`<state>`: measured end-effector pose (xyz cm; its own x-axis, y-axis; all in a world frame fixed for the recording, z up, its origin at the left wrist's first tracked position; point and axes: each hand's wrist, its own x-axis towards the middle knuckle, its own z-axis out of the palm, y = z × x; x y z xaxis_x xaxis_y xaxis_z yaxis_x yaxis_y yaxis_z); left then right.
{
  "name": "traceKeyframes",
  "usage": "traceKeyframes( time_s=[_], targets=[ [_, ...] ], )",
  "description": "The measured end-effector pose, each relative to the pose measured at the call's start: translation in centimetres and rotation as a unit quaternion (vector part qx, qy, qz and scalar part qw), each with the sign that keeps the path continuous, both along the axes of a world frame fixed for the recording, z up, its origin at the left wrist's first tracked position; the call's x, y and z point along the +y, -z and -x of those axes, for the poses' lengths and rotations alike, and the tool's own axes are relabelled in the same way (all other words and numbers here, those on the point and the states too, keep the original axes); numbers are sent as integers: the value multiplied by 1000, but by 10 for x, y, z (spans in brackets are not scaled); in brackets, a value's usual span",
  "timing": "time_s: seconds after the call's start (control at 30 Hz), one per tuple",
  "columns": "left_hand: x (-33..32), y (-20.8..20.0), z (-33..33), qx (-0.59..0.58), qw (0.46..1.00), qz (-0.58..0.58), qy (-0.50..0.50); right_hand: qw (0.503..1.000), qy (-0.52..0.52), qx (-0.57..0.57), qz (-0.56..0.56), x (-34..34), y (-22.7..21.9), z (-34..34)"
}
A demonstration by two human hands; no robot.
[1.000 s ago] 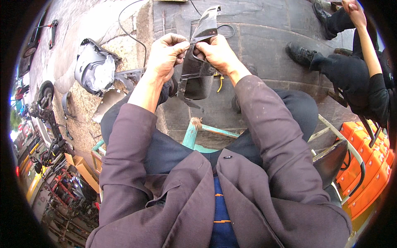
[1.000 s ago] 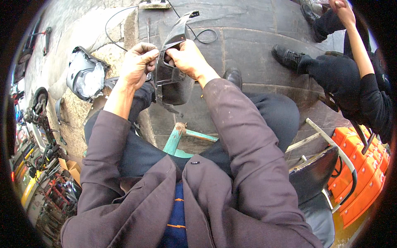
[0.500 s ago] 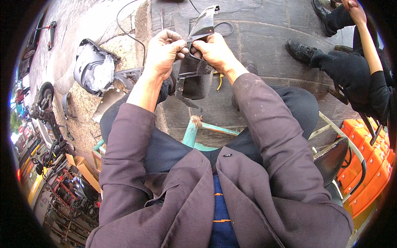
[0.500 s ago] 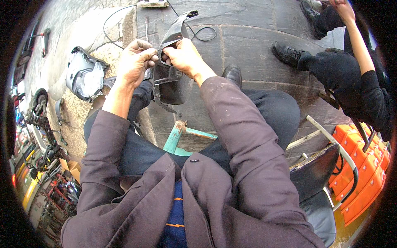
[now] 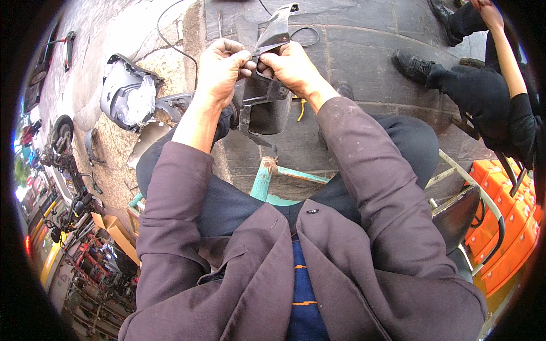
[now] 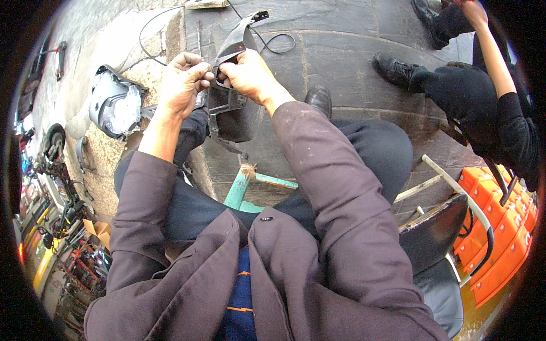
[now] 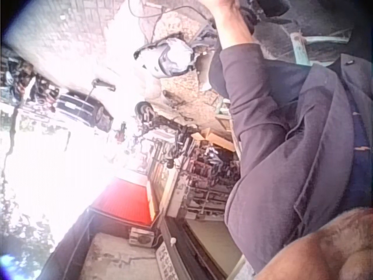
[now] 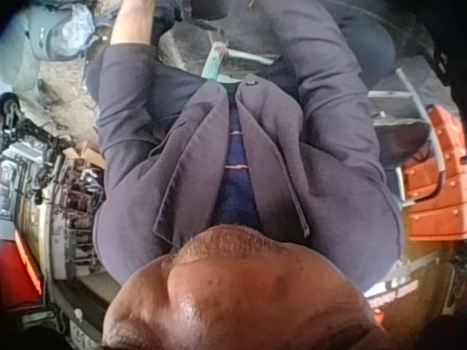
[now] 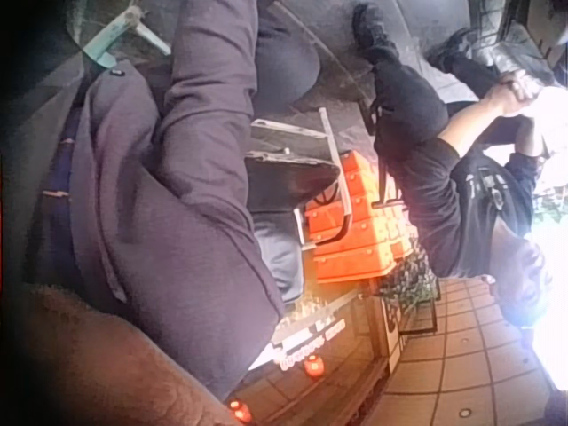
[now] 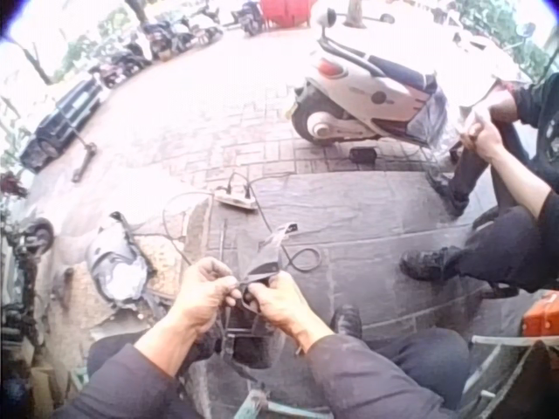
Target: The person retrieves a black plastic motorcycle part from a cardboard box, then sits on a stool and uses pliers to remove broken tabs and trim edges. The person repeatedly inspects the part while seated, manipulating it with both hands and the tool.
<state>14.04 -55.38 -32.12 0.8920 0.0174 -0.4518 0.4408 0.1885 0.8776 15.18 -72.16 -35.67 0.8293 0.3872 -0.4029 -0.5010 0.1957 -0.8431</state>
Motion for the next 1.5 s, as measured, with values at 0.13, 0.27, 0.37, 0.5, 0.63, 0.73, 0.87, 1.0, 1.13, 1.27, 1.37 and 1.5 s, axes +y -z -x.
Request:
traceKeyframes(
  time_s=[0.13, 0.27, 0.37, 0.5, 0.63, 0.73, 0.87, 1.0, 1.13, 1.27, 1.37, 1.5],
  targets=[
    [-1, 4, 1, -17, 999, -31, -2, 1000, 2, 8, 0, 0, -2, 1],
    [-4, 6, 3, -30, 999, -44, -10, 1000, 7, -2, 5, 1, 1, 0],
    [-7, 7, 5, -42, 997, -63, -12, 1000, 7, -8, 10, 1, 4, 0],
    [-8, 6, 10, -46, 996, -78, -18, 1000, 9, -13, 21, 2, 4, 2],
    [-5, 4, 16, -4, 994, -112, 4, 1000, 14, -13, 15, 3, 1, 3],
    [-7, 4, 20, -29, 972, -233, 28, 1000, 16, -11, 15, 3, 1, 3],
    [-16, 2, 25, -110, 922, -368, 45, 998, 42, -27, 30, 3, 3, 3],
    [-27, -3, 30, -135, 907, -395, 47, 998, 67, -11, -7, 4, 5, 1],
    [-31, -7, 25, -135, 895, -424, 45, 997, 73, 6, -18, 5, 3, -1],
    [-31, -8, 21, -140, 900, -413, 17, 993, 103, 33, -48, 7, -1, 0],
    [-29, -5, 20, -156, 898, -410, 24, 989, 130, 37, -60, 10, -4, 1],
    [-26, 1, 21, -183, 913, -364, 18, 987, 144, 38, -57, 14, -5, 4]
  ],
)
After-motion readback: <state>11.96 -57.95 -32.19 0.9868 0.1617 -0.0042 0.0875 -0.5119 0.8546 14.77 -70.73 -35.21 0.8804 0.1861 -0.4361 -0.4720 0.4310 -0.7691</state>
